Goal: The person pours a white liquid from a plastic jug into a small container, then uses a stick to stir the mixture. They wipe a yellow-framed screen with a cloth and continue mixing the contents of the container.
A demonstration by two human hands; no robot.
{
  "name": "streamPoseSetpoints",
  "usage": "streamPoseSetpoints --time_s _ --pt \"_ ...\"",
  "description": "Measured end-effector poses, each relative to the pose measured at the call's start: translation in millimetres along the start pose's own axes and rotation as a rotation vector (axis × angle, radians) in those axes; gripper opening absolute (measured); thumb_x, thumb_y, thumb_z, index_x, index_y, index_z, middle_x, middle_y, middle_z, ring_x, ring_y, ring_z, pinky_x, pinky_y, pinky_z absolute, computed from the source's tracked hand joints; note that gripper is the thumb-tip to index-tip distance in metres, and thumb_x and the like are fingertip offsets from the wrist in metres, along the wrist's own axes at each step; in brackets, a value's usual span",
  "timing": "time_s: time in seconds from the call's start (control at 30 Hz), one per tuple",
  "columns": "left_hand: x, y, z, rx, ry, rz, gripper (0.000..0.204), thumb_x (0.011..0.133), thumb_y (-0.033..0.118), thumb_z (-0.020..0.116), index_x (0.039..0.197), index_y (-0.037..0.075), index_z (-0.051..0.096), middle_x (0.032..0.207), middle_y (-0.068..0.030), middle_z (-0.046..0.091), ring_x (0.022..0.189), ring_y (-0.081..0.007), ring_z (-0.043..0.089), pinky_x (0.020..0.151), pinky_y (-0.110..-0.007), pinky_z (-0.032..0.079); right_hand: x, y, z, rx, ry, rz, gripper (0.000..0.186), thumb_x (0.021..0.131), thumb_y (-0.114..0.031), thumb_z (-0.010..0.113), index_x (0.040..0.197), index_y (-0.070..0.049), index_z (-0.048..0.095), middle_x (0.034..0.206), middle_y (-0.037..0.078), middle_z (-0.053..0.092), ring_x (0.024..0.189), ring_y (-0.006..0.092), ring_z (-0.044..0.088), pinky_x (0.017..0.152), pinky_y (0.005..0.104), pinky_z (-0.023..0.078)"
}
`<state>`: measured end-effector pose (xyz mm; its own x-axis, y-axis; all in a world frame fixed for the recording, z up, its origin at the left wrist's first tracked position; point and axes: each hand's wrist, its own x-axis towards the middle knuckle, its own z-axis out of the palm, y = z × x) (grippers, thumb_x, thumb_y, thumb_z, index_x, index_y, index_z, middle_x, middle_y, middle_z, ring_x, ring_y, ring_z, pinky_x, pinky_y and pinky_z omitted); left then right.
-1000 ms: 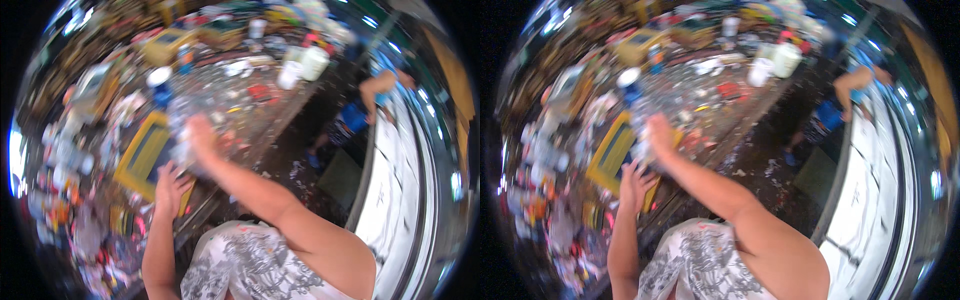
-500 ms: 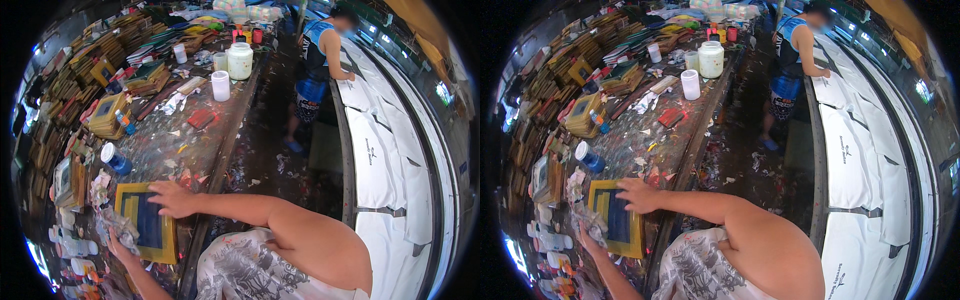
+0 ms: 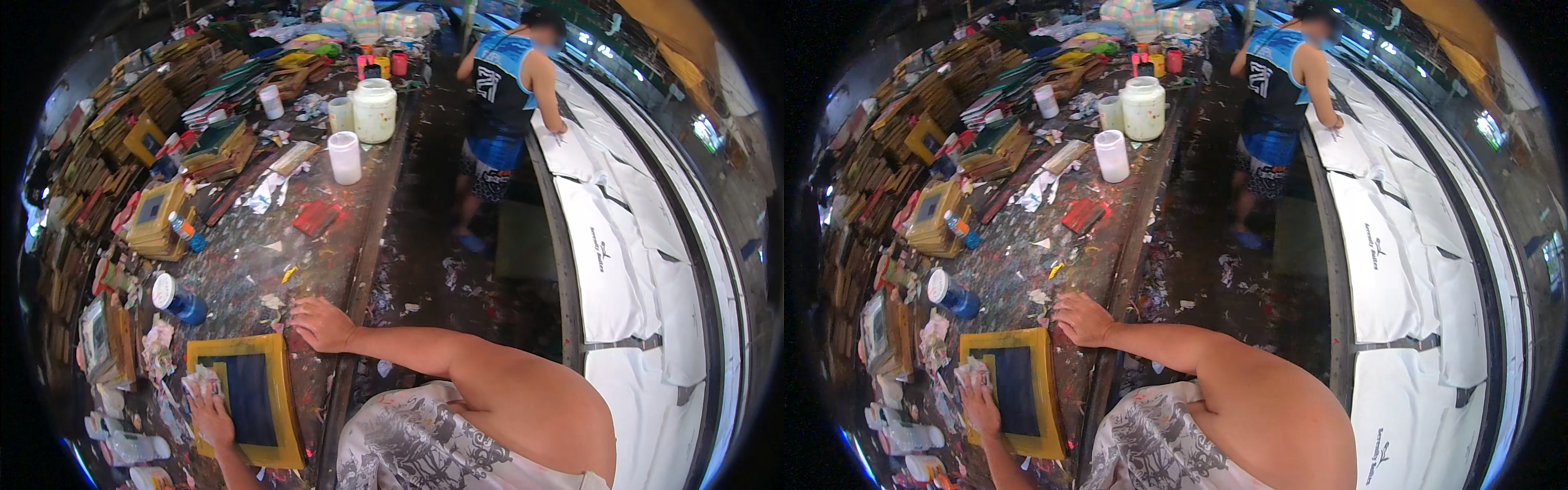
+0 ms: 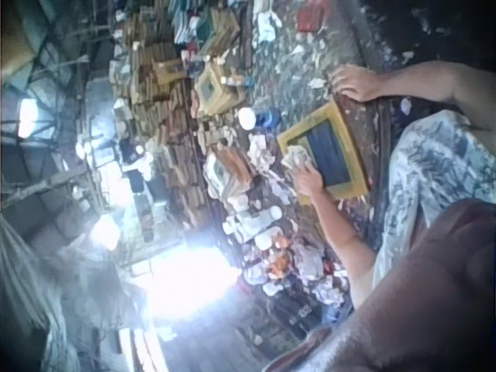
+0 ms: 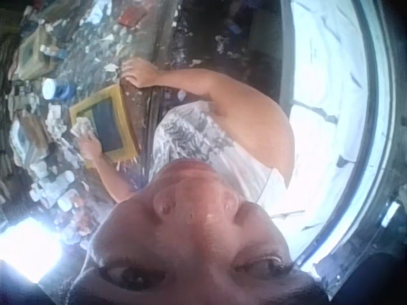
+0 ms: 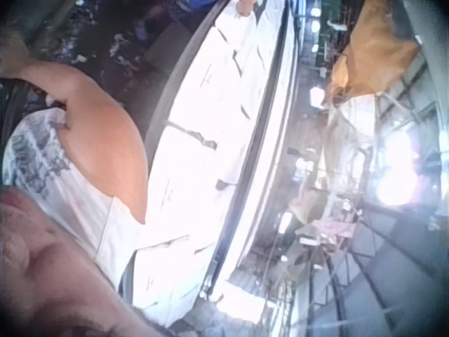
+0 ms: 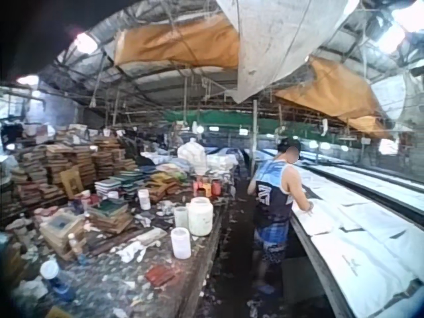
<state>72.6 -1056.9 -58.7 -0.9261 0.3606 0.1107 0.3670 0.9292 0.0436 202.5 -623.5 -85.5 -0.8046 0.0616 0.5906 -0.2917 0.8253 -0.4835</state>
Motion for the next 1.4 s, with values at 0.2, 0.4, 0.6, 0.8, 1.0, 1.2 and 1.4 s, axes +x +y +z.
streamPoseSetpoints --time_s 0.2,0.4,0.6,0.8,1.0,1.2,1.4 --pt "77 -9 28 0.031 0.181 0.070 0.048 0.119 0.035 0.053 0.165 0.028 0.063 0.180 -0.0113 0.048 0.159 -0.0511 0.047 0.131 -0.062 0.038 5 -6 2 0.105 0.106 -0.077 0.014 0.093 -0.009 0.076 0.106 -0.005 0.081 0.115 0.008 0.079 0.123 0.0330 0.071 0.108 0.0465 0.056" --pt "125 61 27 -0.062 0.152 0.119 0.046 0.114 0.033 0.061 0.158 0.024 0.070 0.174 -0.0121 0.056 0.160 -0.0501 0.046 0.130 -0.062 0.039 2 -2 0 0.096 0.039 -0.044 0.012 0.094 -0.008 0.074 0.104 -0.003 0.078 0.113 0.011 0.077 0.110 0.0358 0.070 0.100 0.0465 0.058" --pt "87 129 35 -0.232 0.198 0.378 0.048 0.107 0.028 0.071 0.155 0.020 0.072 0.174 -0.0137 0.056 0.163 -0.0498 0.043 0.132 -0.064 0.033 -2 6 5 0.088 0.018 -0.014 0.010 0.096 -0.011 0.073 0.103 -0.004 0.076 0.106 0.011 0.074 0.103 0.0358 0.069 0.097 0.0467 0.058" --pt "6 154 -14 -0.670 0.155 0.247 0.044 0.113 0.026 0.065 0.151 0.005 0.070 0.147 -0.0217 0.072 0.128 -0.0369 0.070 0.109 -0.048 0.053 -3 2 7 0.124 0.017 0.005 0.013 0.096 -0.014 0.071 0.105 -0.007 0.078 0.100 0.014 0.075 0.105 0.0376 0.071 0.096 0.0490 0.059" --pt "-10 36 -39 -0.575 -0.049 -0.286 0.053 0.118 0.032 0.062 0.161 0.002 0.062 0.147 -0.0285 0.070 0.126 -0.0384 0.072 0.109 -0.046 0.054 -4 3 7 0.173 0.046 0.009 0.012 0.098 -0.015 0.070 0.104 -0.007 0.076 0.101 0.015 0.076 0.105 0.0367 0.073 0.095 0.0506 0.061" --pt "-65 34 -22 -0.033 -0.016 0.069 0.068 0.119 0.043 0.055 0.177 0.010 0.044 0.186 -0.0278 0.031 0.172 -0.0514 0.025 0.137 -0.062 0.025 -2 -5 3 0.134 -0.065 0.036 0.014 0.098 -0.014 0.071 0.104 -0.005 0.080 0.112 0.013 0.077 0.114 0.0335 0.074 0.098 0.0463 0.061" --pt "-66 19 -2 -0.156 -0.033 0.088 0.068 0.120 0.036 0.051 0.179 0.006 0.038 0.187 -0.0293 0.027 0.172 -0.0506 0.025 0.138 -0.061 0.023 -4 -6 0 0.215 0.004 0.020 0.014 0.100 -0.017 0.069 0.102 -0.007 0.078 0.102 0.013 0.076 0.105 0.0355 0.074 0.094 0.0501 0.062"
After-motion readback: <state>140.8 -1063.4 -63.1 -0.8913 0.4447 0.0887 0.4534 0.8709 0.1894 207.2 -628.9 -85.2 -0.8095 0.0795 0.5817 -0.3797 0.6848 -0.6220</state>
